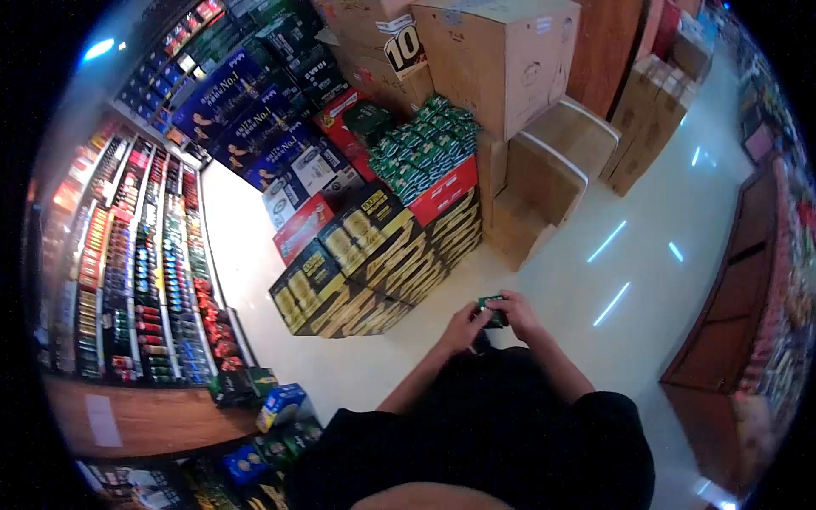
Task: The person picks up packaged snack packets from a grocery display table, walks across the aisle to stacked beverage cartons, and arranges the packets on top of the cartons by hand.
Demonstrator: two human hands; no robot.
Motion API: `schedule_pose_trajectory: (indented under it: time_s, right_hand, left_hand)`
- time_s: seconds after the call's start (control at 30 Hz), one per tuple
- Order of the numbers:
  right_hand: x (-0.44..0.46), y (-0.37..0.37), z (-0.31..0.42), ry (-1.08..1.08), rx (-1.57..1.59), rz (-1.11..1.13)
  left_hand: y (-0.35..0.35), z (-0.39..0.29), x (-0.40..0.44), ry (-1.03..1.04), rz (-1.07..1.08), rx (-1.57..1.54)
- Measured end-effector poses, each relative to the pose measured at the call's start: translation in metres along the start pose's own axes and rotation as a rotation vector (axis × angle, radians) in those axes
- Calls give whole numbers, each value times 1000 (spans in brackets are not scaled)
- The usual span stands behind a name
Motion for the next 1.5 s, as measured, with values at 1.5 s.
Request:
schedule_pose_trajectory:
  time_s: [1.5]
  right_hand:
    - [350,67,352,-413,-771,93]
  left_hand:
    - [-256,-101,422,-29,-687,177]
Point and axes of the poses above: each hand's wrist, its own x-axis towards the middle knuckle, its own y-axis out of the palm, z = x × y, the point moved 10 cm from there along x, towards the middle knuckle, and after that the axes turned 6 degrees about y, right-handed, at the moved point
